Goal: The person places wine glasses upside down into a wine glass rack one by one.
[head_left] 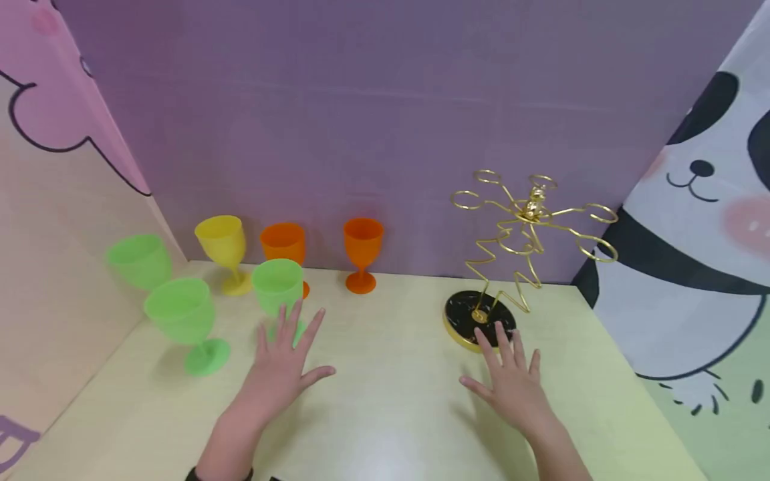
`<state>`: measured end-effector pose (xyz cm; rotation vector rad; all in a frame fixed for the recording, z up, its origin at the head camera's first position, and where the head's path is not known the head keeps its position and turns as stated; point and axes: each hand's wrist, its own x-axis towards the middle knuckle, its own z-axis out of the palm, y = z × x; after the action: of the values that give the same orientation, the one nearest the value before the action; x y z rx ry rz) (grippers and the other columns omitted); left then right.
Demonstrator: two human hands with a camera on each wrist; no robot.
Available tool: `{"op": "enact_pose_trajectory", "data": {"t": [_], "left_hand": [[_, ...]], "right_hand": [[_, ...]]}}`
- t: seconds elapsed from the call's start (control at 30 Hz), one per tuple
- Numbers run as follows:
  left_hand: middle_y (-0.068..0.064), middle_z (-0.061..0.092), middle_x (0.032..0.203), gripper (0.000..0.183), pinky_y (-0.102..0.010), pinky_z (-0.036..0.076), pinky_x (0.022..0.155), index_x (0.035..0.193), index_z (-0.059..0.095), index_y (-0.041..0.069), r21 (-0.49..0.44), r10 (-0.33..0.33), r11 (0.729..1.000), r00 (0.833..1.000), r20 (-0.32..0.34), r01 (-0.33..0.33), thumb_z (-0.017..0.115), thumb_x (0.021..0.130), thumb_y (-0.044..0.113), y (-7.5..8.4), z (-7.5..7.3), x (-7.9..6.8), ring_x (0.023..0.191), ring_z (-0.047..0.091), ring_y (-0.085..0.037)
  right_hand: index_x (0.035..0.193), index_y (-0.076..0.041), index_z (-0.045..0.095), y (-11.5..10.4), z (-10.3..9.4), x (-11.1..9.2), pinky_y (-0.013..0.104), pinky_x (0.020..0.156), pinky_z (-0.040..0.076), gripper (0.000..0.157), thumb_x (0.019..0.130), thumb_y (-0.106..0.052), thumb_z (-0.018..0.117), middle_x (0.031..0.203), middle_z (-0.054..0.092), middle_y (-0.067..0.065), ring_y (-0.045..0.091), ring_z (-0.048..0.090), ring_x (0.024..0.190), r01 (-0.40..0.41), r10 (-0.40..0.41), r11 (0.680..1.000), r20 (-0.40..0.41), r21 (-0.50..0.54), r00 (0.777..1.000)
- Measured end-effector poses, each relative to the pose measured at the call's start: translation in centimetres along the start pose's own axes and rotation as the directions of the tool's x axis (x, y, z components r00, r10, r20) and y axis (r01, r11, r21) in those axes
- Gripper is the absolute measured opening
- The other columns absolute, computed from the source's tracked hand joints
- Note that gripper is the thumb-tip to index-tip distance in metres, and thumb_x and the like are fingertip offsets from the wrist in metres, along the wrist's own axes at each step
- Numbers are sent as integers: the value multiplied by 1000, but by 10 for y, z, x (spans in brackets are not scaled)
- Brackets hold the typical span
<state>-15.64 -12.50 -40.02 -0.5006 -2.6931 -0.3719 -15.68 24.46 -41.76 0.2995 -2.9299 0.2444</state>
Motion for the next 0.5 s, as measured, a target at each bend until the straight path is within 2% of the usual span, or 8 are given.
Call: {"op": "enact_pose_trajectory", "data": {"t": [0.1,0.2,0.27,0.37,0.43,0.5], "left_hand": [[-17,9,147,92,-63,18,99,143,18,20,17,99,995,989,-109,-97,65,70,50,-9,-10,8,132,12,-40],[-17,11,147,93,-61,19,100,142,20,17,17,165,986,976,-141,-164,69,68,45,-18,-23,21,132,13,-40],[-16,8,147,95,-61,17,101,143,19,17,14,174,985,978,-114,-173,70,68,45,-25,-34,33,132,11,-40],[-16,3,148,102,-63,12,100,144,12,19,33,136,990,990,-20,-136,70,66,49,-36,-48,54,133,5,-41],[-18,1,147,107,-66,11,98,144,6,20,41,112,993,992,50,-114,70,65,52,-42,-54,68,132,4,-43],[-20,1,146,111,-69,10,96,144,3,21,58,85,994,989,122,-92,69,63,56,-47,-58,79,131,4,-46]], "right_hand": [[144,-25,11,-5,4,4,67,97,-2,83,78,-64,45,148,-3,14,42,-6,132,12,-13,999,10,30,1000],[144,-26,10,-14,10,11,66,98,6,84,78,-64,46,148,0,14,42,-2,132,35,-36,998,17,53,999],[144,-26,9,-23,15,18,64,99,9,84,78,-64,46,148,0,14,41,0,133,61,-64,994,27,85,998],[144,-26,7,-41,19,32,62,101,11,83,80,-61,47,149,-2,10,37,-1,134,94,-115,969,77,228,990],[144,-27,6,-55,22,42,60,102,11,81,82,-58,47,149,-5,8,34,-3,135,101,-157,924,125,369,980],[143,-29,3,-69,25,51,58,103,11,78,84,-55,46,148,-6,6,31,-3,135,91,-204,853,169,513,964]]}}
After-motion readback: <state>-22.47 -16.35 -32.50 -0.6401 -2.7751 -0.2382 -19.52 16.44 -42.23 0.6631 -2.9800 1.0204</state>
